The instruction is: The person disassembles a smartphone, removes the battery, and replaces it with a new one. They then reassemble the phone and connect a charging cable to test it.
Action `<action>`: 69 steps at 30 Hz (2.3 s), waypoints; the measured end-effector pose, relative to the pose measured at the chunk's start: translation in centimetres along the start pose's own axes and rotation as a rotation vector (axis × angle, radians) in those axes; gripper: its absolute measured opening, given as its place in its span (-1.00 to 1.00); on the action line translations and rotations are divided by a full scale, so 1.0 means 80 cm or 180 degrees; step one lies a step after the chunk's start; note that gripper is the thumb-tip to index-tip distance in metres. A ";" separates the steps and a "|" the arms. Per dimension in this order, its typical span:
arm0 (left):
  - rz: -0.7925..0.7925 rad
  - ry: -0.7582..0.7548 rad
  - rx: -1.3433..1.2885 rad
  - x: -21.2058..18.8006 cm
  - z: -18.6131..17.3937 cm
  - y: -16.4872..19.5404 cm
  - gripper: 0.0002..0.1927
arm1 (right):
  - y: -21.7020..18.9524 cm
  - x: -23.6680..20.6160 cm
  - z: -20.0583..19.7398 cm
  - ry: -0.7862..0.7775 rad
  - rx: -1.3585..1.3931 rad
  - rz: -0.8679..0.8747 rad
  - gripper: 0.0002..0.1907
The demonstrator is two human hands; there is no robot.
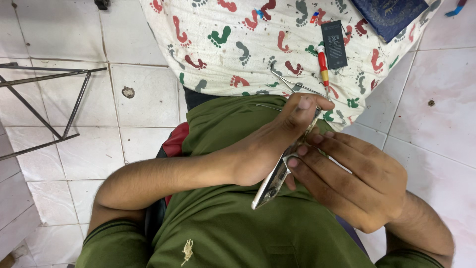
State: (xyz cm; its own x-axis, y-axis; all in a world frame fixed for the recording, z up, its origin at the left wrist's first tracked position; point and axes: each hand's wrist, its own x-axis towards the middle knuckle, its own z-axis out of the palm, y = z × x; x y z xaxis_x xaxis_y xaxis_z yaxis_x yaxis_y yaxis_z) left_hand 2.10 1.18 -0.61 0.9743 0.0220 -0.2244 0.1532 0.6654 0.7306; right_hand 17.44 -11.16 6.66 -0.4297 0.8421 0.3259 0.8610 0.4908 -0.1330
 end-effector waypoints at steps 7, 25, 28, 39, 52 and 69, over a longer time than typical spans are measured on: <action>0.1083 0.0567 0.0959 -0.009 0.005 -0.005 -0.13 | -0.004 -0.002 0.001 -0.0184 0.0692 0.0591 -0.72; 0.3739 0.0900 0.3300 0.009 -0.030 -0.034 0.00 | -0.017 -0.043 0.035 -0.0217 0.3973 0.3489 -0.86; 0.4861 0.0755 0.3780 0.033 -0.040 -0.026 -0.18 | -0.008 -0.045 0.046 -0.0362 0.4722 0.3658 -0.92; 0.4743 0.0324 0.1946 0.041 -0.038 -0.046 -0.12 | -0.022 -0.040 0.034 -0.0072 0.4629 0.4036 -0.76; 0.1221 0.0187 -0.0587 -0.020 0.017 -0.018 -0.09 | 0.005 -0.007 -0.010 0.0019 0.0913 -0.0074 -0.72; 0.1001 0.0084 -0.0445 -0.024 0.019 -0.013 -0.14 | 0.006 -0.012 -0.007 -0.0117 0.1039 -0.0074 -0.70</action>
State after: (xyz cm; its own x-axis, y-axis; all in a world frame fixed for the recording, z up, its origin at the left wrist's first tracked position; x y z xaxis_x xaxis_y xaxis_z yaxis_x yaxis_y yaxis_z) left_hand 0.32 -0.73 0.04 0.9653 0.2603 -0.0203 -0.1797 0.7189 0.6715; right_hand 18.43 -11.88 6.79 -0.4627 0.8345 0.2992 0.7208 0.5506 -0.4209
